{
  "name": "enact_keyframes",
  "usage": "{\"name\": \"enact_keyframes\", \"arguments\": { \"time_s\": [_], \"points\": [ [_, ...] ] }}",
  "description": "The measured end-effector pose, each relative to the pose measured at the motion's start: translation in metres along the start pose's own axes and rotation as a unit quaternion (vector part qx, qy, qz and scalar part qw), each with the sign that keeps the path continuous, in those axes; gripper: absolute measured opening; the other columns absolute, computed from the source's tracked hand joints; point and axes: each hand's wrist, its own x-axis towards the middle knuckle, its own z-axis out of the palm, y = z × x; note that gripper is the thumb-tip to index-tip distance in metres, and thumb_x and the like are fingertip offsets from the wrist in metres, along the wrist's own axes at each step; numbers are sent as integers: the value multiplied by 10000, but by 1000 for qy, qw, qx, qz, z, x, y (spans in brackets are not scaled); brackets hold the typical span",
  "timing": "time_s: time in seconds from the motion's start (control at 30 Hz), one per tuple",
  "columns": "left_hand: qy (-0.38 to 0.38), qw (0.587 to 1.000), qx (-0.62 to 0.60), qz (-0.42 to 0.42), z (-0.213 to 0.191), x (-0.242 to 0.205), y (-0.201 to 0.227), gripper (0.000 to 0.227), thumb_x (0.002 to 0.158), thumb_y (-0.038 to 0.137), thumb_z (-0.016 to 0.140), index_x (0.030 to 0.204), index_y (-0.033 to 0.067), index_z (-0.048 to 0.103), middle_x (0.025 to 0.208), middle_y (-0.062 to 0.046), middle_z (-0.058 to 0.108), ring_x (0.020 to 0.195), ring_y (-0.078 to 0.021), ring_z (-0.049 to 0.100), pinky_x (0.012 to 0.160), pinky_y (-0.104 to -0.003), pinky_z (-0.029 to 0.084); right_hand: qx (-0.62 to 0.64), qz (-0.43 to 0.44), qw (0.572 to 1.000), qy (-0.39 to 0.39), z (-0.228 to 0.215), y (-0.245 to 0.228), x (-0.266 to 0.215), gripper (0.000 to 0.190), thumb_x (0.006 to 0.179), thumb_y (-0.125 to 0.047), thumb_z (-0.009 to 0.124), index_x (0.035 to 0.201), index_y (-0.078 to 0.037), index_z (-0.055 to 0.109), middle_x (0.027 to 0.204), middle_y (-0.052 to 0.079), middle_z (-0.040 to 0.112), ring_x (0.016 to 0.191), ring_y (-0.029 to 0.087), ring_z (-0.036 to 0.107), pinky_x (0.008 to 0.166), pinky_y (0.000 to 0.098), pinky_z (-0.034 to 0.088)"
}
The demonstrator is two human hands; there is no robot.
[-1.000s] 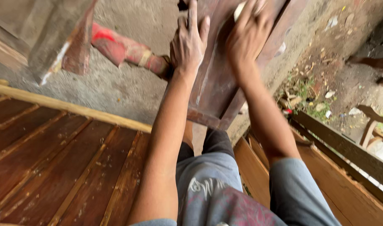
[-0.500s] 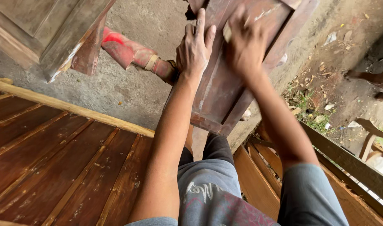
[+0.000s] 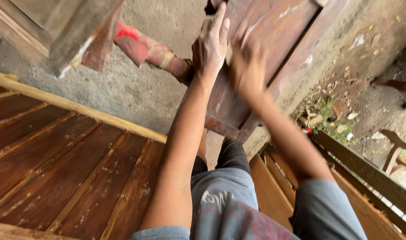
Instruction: The person sands wooden furniture components including a rectangular panel and a long wooden strip using sandpaper by hand.
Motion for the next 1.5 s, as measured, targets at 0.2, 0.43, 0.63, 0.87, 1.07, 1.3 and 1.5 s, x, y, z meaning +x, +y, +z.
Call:
{"name": "enact_keyframes", "arguments": {
  "time_s": [0.2, 0.43, 0.63, 0.87, 1.07, 1.3, 1.5],
  "points": [
    [-1, 997, 80, 12, -1, -1, 1, 436, 1132, 472, 429, 1495, 247, 521, 1111, -113, 708, 880, -278, 756, 668, -382, 626, -169, -167, 968, 77, -31, 62, 41, 594, 864, 87, 590, 1421, -113, 547, 1502, 89, 577, 1576, 334, 248, 1281, 629, 131],
    [-42, 991, 123, -21, -10, 3, 14, 449, 1119, 468, 440, 1514, 263, 495, 1069, -116, 700, 841, -298, 747, 644, -415, 619, 42, -112, 991, -61, -60, -26, -48, 721, 878, 156, 508, 1545, -115, 553, 1572, 175, 529, 1599, 304, 261, 1276, 685, 1],
    [-4, 988, 151, 34, -11, -3, 18, 515, 1149, 436, 461, 1591, 196, 351, 1192, -161, 643, 959, -342, 718, 684, -432, 608, 6, 11, 1000, -10, -73, 32, 23, 452, 1102, -4, 499, 1520, -172, 454, 1662, 132, 422, 1607, 290, 265, 1261, 637, -11],
    [-32, 984, 143, 103, -26, -1, 27, 744, 989, 538, 677, 1564, 217, 330, 1164, -174, 605, 907, -302, 684, 642, -405, 605, -144, 31, 976, -160, -46, 7, -38, 769, 832, 132, 450, 1593, 65, 368, 1529, 271, 464, 1363, 327, 486, 1289, 512, 169],
    [-38, 983, 150, 103, -22, -6, 23, 676, 1077, 473, 664, 1620, 291, 304, 1172, -132, 604, 948, -297, 684, 708, -415, 608, -224, 94, 966, 86, -7, 70, -10, 653, 838, 111, 416, 1490, 141, 440, 1516, 332, 530, 1444, 418, 521, 1305, 466, 193],
    [-29, 985, 140, 96, -21, -1, 28, 645, 1083, 440, 649, 1608, 286, 308, 1150, -116, 619, 934, -331, 701, 691, -440, 596, -157, 66, 985, 12, -23, 91, 22, 513, 988, 21, 441, 1488, 135, 464, 1558, 319, 493, 1503, 399, 446, 1304, 485, 218],
    [-43, 986, 144, 74, -19, 3, 31, 703, 1051, 454, 655, 1608, 227, 290, 1097, -152, 627, 837, -335, 722, 651, -431, 603, -54, -14, 998, -14, -65, 52, -26, 500, 1034, -120, 672, 1493, 48, 566, 1549, 223, 546, 1433, 336, 508, 1284, 503, 286]
  ]
}}
